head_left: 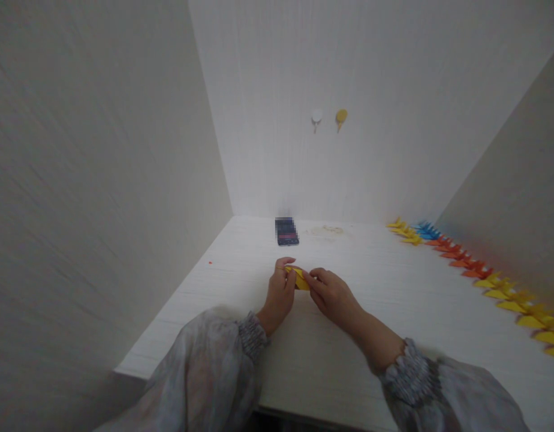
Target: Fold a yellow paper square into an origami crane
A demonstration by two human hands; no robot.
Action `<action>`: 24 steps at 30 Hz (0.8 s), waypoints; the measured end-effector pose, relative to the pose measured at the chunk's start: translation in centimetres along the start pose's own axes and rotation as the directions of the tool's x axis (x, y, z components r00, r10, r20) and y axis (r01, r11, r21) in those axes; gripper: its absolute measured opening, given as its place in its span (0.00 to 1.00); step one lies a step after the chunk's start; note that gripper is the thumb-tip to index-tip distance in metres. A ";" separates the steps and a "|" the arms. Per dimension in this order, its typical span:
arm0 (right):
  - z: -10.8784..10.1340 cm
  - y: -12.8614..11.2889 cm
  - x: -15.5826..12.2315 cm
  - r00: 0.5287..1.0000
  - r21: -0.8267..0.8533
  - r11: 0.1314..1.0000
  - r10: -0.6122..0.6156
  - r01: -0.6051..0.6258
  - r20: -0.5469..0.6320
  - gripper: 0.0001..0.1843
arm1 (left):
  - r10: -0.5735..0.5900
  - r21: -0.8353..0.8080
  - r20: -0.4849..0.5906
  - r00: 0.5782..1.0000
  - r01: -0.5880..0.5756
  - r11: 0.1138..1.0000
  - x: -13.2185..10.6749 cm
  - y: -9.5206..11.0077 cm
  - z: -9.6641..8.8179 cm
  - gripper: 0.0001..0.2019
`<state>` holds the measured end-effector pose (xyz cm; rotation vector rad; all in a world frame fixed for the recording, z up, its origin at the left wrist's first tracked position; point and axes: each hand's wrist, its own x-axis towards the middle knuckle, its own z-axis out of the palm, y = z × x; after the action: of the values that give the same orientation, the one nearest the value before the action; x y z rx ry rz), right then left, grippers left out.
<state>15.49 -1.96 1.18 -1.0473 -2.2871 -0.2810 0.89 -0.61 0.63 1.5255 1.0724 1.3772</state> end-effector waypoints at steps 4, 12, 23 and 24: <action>0.2 0.1 -0.1 1.000 -0.006 1.000 -0.003 0.003 -0.004 0.18 | -0.051 -0.088 0.005 0.999 0.051 0.995 -0.1 0.4 0.1 0.12; 0.1 0.2 -0.1 0.997 0.098 0.994 -0.048 0.054 -0.056 0.20 | -0.089 -0.241 -0.007 0.996 0.084 0.967 -0.5 1.3 0.1 0.11; -0.2 -0.1 0.1 0.999 0.167 0.986 -0.022 0.029 -0.043 0.20 | -0.036 -0.155 -0.025 0.999 0.032 0.987 -0.1 0.7 0.2 0.17; -0.1 -0.1 0.0 0.999 0.183 0.983 -0.027 0.035 -0.044 0.20 | -0.026 -0.145 -0.023 0.999 0.023 0.989 -0.1 0.7 0.1 0.16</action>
<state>15.44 -2.08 1.32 -0.9048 -2.2452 -0.1008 1.05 -0.92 1.23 1.3892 0.9807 1.4286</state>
